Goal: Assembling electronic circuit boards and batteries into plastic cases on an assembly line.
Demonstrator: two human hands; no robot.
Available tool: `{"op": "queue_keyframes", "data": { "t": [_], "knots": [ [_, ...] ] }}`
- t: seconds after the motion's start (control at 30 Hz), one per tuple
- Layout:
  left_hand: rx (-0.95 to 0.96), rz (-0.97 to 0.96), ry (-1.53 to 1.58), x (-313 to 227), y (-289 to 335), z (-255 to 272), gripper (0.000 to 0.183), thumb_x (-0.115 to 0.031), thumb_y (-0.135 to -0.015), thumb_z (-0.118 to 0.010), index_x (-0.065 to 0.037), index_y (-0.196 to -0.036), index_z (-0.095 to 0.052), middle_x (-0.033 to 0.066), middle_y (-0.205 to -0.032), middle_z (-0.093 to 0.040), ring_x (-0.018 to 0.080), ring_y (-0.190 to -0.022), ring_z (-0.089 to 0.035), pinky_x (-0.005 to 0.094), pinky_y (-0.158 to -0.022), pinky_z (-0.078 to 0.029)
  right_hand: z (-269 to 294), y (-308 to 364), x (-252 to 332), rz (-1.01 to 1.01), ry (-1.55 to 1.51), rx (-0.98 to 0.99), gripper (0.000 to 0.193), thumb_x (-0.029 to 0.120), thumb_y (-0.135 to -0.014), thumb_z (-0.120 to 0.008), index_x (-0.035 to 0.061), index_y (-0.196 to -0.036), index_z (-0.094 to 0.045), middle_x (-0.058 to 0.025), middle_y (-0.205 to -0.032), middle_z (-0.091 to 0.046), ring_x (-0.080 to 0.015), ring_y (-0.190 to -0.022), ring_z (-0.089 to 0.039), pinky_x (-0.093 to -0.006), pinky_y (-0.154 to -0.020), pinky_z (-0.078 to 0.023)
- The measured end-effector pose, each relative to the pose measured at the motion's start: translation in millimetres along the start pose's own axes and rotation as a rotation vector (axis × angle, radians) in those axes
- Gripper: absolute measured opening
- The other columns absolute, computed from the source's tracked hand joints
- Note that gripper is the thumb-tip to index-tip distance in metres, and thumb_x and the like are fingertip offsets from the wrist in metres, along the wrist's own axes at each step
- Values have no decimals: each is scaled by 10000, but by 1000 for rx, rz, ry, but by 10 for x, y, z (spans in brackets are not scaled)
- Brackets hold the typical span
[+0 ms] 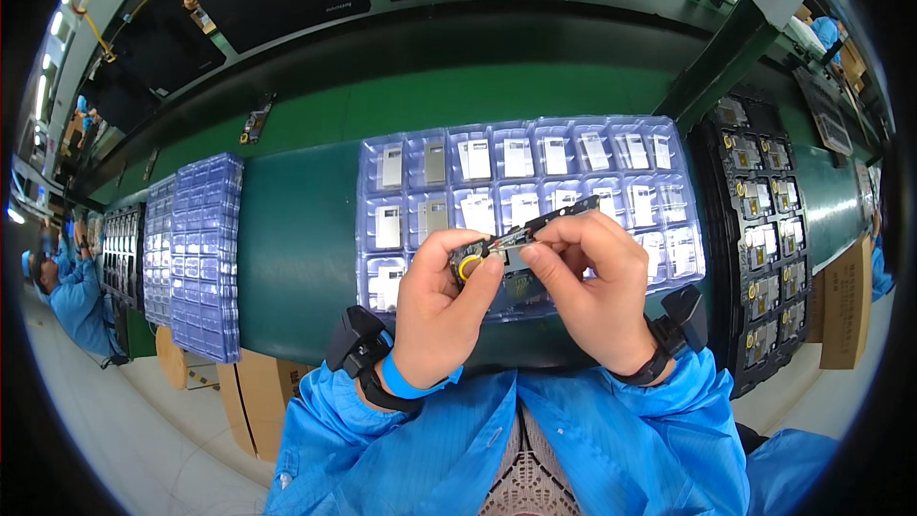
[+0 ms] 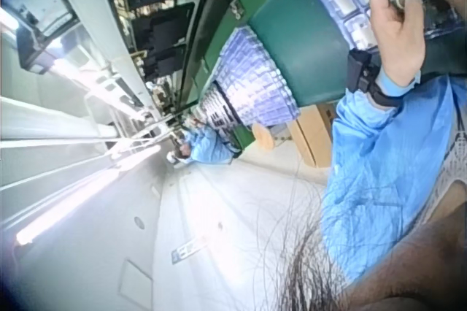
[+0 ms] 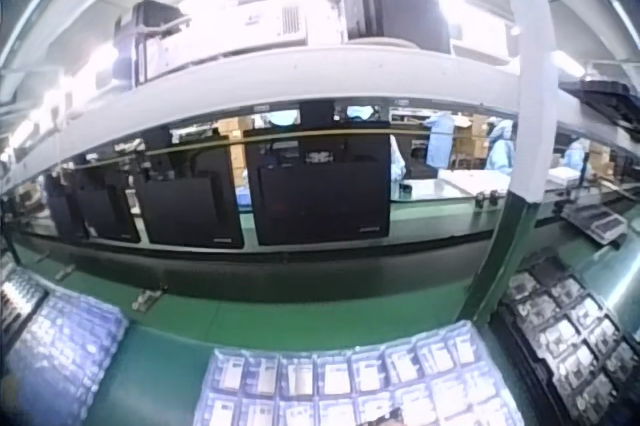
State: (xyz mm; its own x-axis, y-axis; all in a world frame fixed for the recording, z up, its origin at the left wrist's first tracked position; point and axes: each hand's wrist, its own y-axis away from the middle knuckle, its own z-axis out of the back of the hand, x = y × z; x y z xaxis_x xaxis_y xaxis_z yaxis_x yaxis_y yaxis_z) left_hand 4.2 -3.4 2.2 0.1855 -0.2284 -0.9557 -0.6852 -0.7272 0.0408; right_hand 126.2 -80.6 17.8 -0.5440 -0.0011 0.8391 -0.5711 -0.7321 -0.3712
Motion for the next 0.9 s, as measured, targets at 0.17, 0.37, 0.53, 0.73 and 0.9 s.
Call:
{"op": "queue_keyframes", "data": {
  "t": [0.17,0.37,0.53,0.73,0.9],
  "knots": [
    [17,-45,-20,-41,46,-18,182,-18,-842,-502,4,-1006,-426,11,-810,-497,22,-684,-424,170,-548,-349,17,44,-20,128,66,-97,157,52,-651,-701,42,-772,-601,-49,-741,-445,-125,-542,-473,-239,-466,-383],
    [41,-59,-11,-41,40,-19,187,-9,-841,-501,0,-1009,-419,9,-798,-490,21,-670,-422,167,-539,-349,-4,57,-45,153,35,-124,201,38,-639,-713,36,-801,-593,-55,-788,-413,-111,-541,-474,-224,-461,-401],
    [43,-77,-16,-32,34,-23,188,-5,-839,-502,2,-1006,-416,8,-793,-487,20,-662,-421,165,-530,-347,28,37,4,125,51,-137,285,41,-627,-723,36,-861,-560,-61,-803,-414,-114,-534,-467,-222,-452,-398],
    [3,-70,-40,-27,31,-14,186,-27,-842,-507,0,-1001,-415,3,-778,-485,15,-647,-415,159,-520,-335,89,31,10,112,174,-148,328,59,-589,-737,63,-867,-563,-103,-899,-425,-215,-772,-460,-291,-619,-400],
    [-41,-31,5,24,-8,-6,171,-55,-851,-504,-7,-990,-417,-8,-754,-480,7,-631,-408,157,-510,-328,135,18,-43,110,107,-115,308,67,-575,-728,89,-848,-587,-138,-1001,-446,-288,-930,-402,-362,-781,-333]
  ]
}}
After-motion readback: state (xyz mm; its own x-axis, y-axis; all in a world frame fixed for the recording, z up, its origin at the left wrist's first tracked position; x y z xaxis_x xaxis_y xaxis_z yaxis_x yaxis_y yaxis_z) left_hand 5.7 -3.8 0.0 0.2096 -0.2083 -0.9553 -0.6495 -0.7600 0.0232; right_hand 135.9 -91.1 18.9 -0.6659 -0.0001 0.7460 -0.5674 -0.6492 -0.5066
